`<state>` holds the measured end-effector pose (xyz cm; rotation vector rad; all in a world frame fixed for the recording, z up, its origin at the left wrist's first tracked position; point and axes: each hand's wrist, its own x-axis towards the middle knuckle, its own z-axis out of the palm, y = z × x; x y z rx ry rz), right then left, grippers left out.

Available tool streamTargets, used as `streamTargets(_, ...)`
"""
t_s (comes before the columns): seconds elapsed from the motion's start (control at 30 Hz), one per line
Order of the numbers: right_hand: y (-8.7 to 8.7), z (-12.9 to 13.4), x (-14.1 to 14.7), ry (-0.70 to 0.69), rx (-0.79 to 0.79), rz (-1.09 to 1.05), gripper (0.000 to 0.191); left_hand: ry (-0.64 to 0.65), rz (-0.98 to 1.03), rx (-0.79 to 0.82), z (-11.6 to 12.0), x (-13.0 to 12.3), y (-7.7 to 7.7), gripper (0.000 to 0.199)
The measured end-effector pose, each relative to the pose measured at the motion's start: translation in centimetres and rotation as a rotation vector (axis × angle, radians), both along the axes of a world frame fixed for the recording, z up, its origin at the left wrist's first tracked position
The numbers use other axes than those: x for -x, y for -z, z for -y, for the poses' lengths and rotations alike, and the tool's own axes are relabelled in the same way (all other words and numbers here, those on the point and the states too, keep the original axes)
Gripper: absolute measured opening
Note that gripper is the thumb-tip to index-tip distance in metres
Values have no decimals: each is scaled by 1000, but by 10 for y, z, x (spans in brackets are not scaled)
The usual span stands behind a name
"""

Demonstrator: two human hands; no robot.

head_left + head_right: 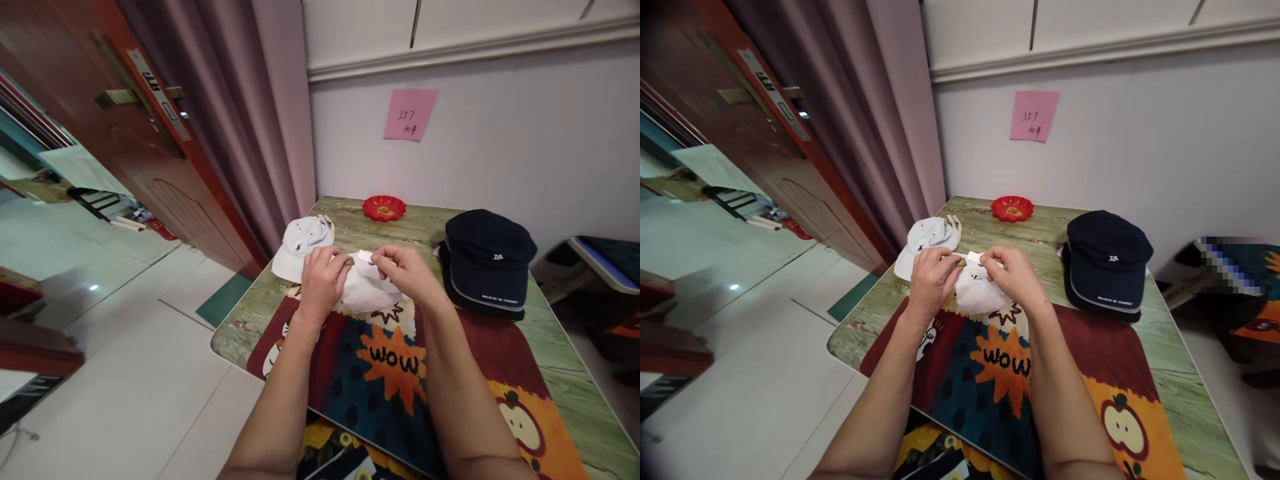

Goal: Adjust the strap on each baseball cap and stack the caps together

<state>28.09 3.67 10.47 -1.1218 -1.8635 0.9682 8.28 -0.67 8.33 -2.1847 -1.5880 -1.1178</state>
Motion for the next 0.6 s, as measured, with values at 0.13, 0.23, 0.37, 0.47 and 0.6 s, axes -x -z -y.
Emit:
streamTargets(0.13, 1, -1, 1, -1, 15, 35, 26, 82, 422, 110, -2, -6, 4, 14)
streamTargets(0.23, 4, -3, 3, -6, 16, 11, 25, 123, 749, 215, -4, -10, 13, 17)
streamTargets(0.37, 6, -4, 5, -26, 35, 9, 27, 185, 962, 270, -7, -14, 23, 23)
streamTargets(0.47, 8, -4, 4, -42, 77, 15, 26, 204, 988, 289, -6, -16, 25, 24)
streamTargets(0.6, 12, -8, 2, -73, 101, 19, 24, 219, 1041, 322, -4, -20, 18, 23)
